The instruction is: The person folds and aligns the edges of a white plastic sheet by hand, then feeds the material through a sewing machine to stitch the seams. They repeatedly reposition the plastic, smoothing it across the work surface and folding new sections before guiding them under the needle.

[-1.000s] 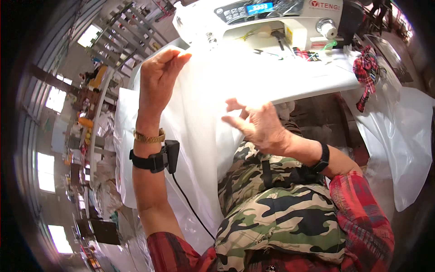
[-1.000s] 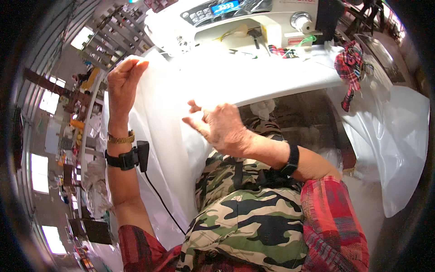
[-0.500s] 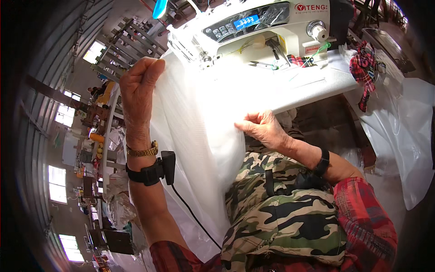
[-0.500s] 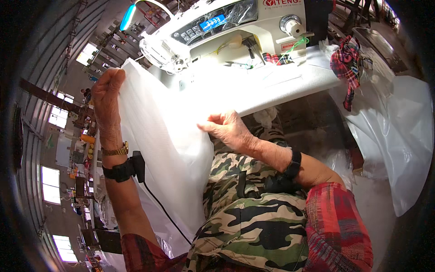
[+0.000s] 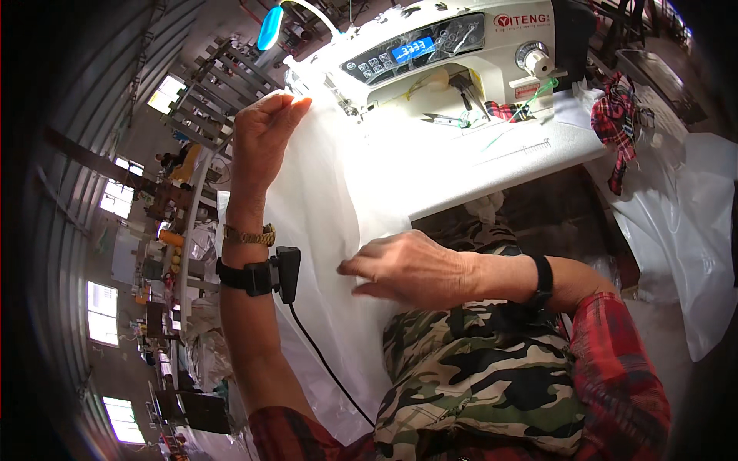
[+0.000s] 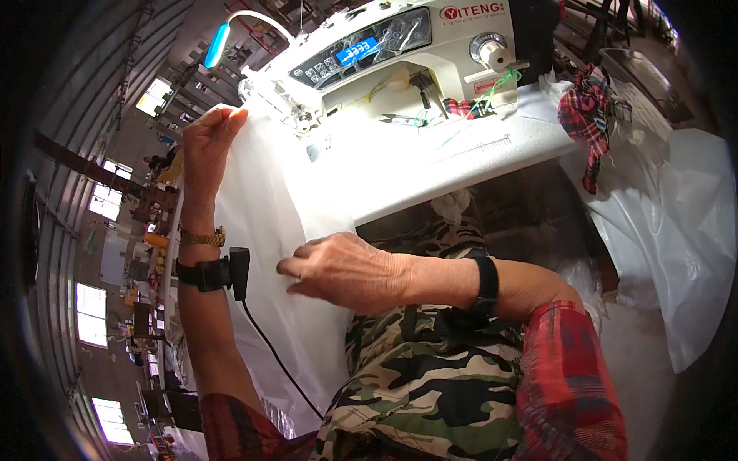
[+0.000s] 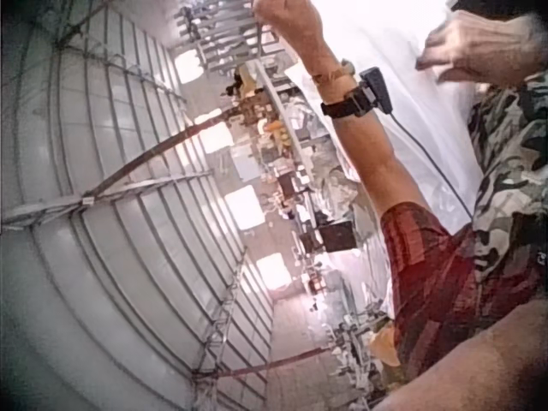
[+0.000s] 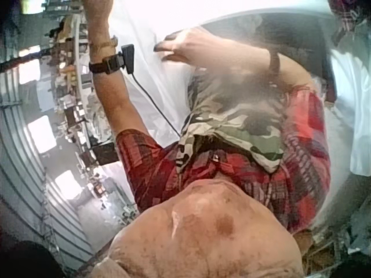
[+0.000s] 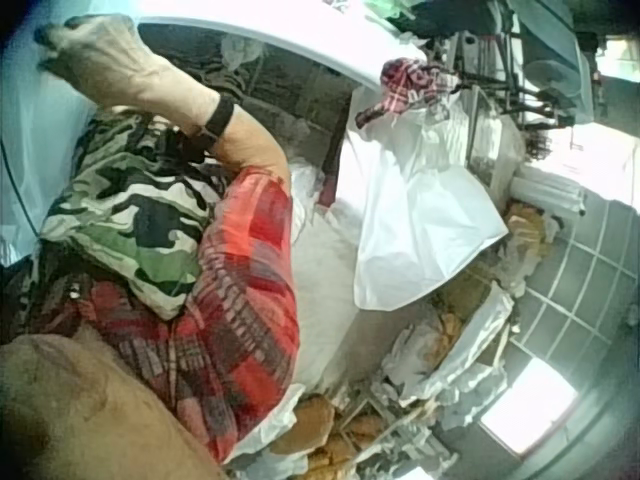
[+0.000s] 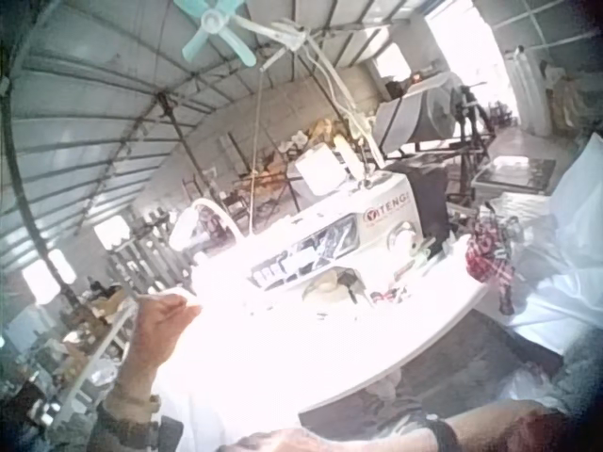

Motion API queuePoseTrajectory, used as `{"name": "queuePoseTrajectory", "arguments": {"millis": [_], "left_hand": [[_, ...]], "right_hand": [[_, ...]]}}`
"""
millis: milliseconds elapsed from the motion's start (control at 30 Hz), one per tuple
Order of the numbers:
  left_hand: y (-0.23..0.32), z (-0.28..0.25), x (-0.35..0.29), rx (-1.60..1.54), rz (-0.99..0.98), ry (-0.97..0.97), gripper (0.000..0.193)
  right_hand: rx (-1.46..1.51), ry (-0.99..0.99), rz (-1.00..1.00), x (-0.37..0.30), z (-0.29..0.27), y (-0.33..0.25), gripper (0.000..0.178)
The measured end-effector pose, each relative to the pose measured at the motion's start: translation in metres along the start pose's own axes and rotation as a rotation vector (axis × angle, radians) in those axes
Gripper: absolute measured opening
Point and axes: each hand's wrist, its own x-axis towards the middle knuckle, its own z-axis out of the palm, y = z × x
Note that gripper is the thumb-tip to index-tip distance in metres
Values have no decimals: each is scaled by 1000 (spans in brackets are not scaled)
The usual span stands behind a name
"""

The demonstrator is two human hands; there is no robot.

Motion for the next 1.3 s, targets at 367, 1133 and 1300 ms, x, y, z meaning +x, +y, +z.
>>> {"name": "queuePoseTrajectory", "arguments": {"millis": [367, 1133, 1300], "left_hand": [[-4, -3, 1, 60, 73, 78, 34], [8, 32, -30, 30, 84, 107, 24], [9, 39, -46, 4, -5, 93, 22]], "right_hand": [[659, 374, 512, -17, 4, 11, 58], [210, 290, 761, -34, 7, 80, 50], [150, 401, 544, -10, -22, 70, 82]]}}
